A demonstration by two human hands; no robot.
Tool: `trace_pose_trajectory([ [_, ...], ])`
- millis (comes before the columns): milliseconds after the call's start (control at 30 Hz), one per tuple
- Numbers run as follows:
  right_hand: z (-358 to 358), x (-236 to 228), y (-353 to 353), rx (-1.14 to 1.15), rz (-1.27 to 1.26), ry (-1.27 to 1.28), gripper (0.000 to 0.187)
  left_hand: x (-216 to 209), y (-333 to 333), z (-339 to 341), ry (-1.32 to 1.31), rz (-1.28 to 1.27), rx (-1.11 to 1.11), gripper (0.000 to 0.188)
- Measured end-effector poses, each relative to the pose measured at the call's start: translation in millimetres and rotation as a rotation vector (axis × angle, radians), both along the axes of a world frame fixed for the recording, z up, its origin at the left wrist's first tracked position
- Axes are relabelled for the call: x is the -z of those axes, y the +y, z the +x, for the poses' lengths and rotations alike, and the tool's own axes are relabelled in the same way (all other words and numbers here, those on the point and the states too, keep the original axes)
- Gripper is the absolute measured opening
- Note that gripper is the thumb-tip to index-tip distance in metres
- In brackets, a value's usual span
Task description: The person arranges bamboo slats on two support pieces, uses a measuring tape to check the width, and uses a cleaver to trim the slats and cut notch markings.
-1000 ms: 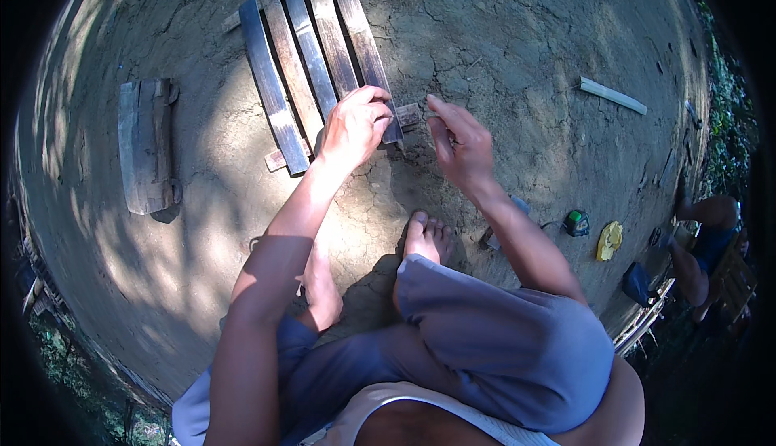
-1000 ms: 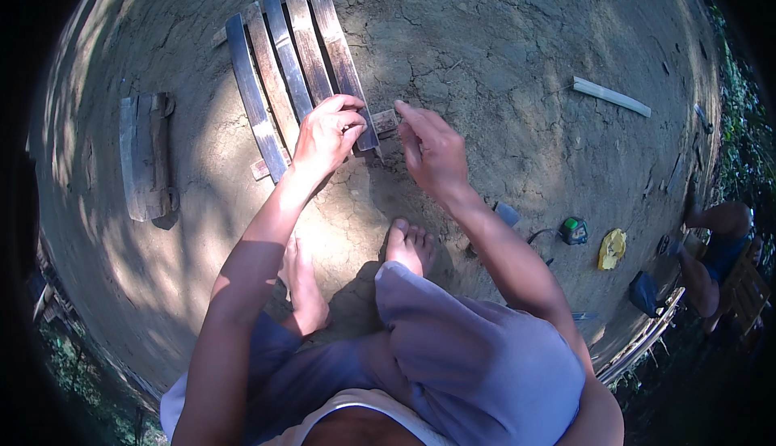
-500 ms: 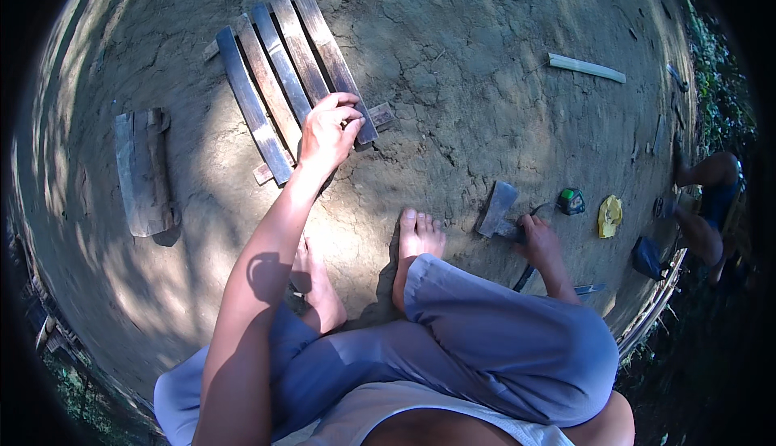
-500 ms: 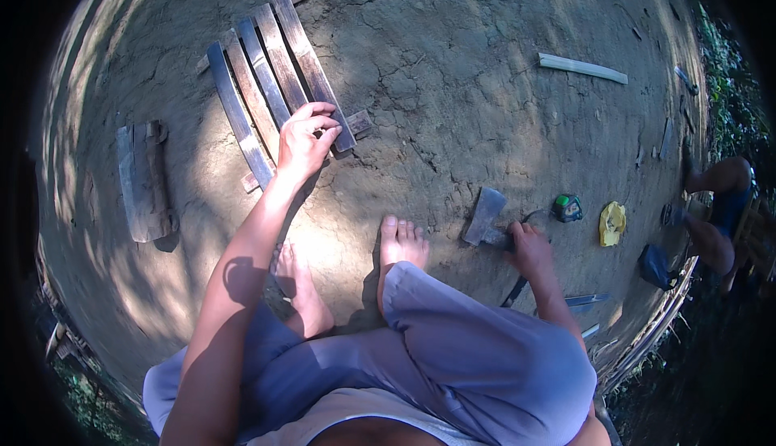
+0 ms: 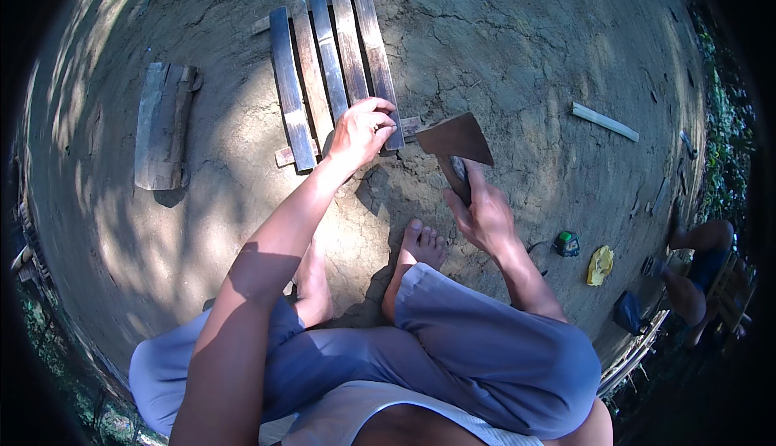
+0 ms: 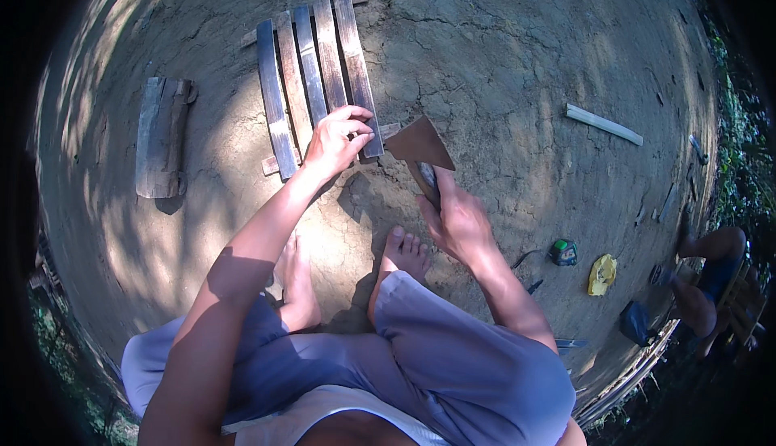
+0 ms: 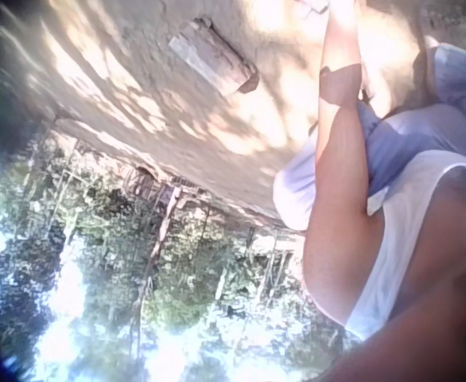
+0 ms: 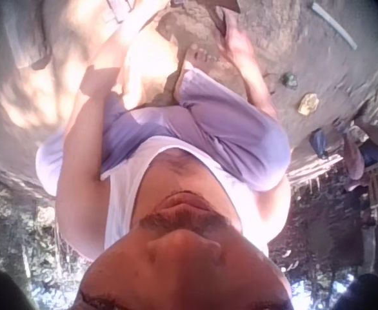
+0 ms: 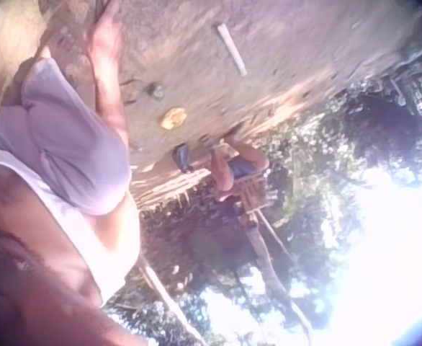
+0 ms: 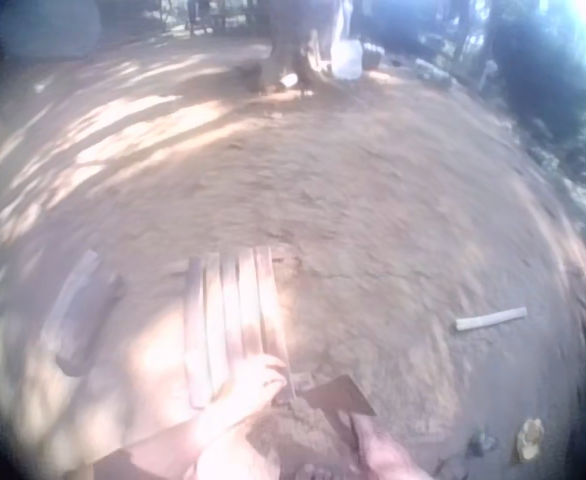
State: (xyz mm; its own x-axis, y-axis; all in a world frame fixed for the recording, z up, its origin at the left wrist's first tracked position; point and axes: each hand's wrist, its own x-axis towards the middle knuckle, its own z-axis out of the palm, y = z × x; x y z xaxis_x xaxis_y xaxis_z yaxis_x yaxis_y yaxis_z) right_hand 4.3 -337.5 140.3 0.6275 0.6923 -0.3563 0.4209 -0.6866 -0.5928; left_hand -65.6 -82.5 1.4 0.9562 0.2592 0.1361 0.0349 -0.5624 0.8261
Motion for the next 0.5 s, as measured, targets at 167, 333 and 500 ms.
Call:
trace_pose_trajectory([
  [167, -8.2, 38.8, 32.7, -0.067, 0.022, -0.111, 0.062, -0.3, 1.5, 1.7, -0.03, 0.008, 0.011, 0.016],
  [333, -11.6, 51.8, 38.3, -0.04, -0.039, -0.113, 0.038, 7.6, 5.7, -3.5, -0.116, 0.043, -0.004, 0.019],
  [500, -11.1, 60.0, 28.4, -0.083, -0.094, -0.129, 0.058, 3.8, 4.6, -0.8, -0.071, -0.019, 0.001, 0.007],
])
